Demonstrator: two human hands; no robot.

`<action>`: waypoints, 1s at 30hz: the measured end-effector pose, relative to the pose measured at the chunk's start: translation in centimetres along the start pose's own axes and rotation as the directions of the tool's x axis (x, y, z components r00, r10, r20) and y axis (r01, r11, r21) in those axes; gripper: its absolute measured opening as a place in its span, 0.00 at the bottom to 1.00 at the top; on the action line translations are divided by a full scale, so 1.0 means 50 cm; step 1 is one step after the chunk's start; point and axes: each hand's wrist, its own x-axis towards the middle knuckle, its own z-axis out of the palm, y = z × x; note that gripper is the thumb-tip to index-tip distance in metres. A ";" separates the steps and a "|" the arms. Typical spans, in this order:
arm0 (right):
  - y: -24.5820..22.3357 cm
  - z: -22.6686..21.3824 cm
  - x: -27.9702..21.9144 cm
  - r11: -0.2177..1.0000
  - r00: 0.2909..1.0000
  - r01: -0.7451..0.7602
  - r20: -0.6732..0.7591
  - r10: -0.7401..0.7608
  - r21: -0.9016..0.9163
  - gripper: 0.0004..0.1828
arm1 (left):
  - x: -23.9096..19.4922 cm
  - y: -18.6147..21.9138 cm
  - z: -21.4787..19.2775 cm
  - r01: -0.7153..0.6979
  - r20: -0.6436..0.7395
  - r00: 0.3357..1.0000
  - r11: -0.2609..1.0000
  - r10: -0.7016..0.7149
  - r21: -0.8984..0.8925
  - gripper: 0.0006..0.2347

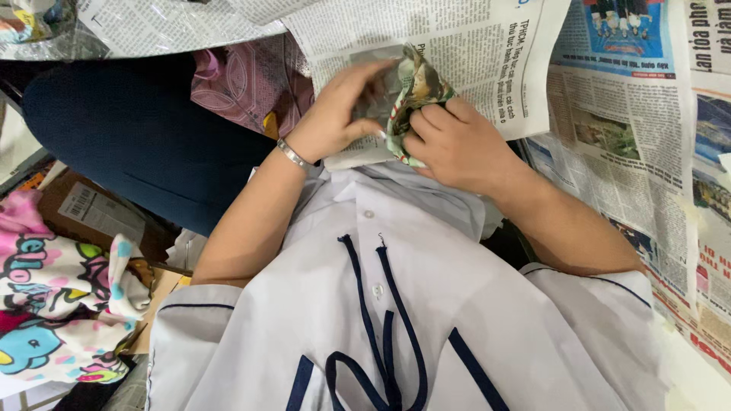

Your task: The person wraps small cylindrical objects with newspaper, using a small bowl as a mold and green scissors to cut the paper. They roll the newspaper around the bowl, tuck the ends, and place the finished wrapped items on a nearby table.

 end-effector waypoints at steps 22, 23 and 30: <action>0.000 -0.082 0.037 0.941 0.897 0.332 -0.288 -0.336 -0.065 0.08 | -0.027 0.140 0.071 0.040 -0.092 0.984 0.684 -0.156 -0.729 0.23; 0.000 -0.084 0.035 0.941 0.899 0.333 -0.281 -0.335 -0.055 0.08 | -0.032 0.139 0.073 0.020 -0.098 0.986 0.687 -0.132 -0.726 0.25; 0.000 -0.099 0.027 0.878 0.876 0.396 -0.396 -0.274 0.267 0.12 | -0.049 0.146 0.078 -0.158 -0.134 0.987 0.679 0.087 -0.717 0.50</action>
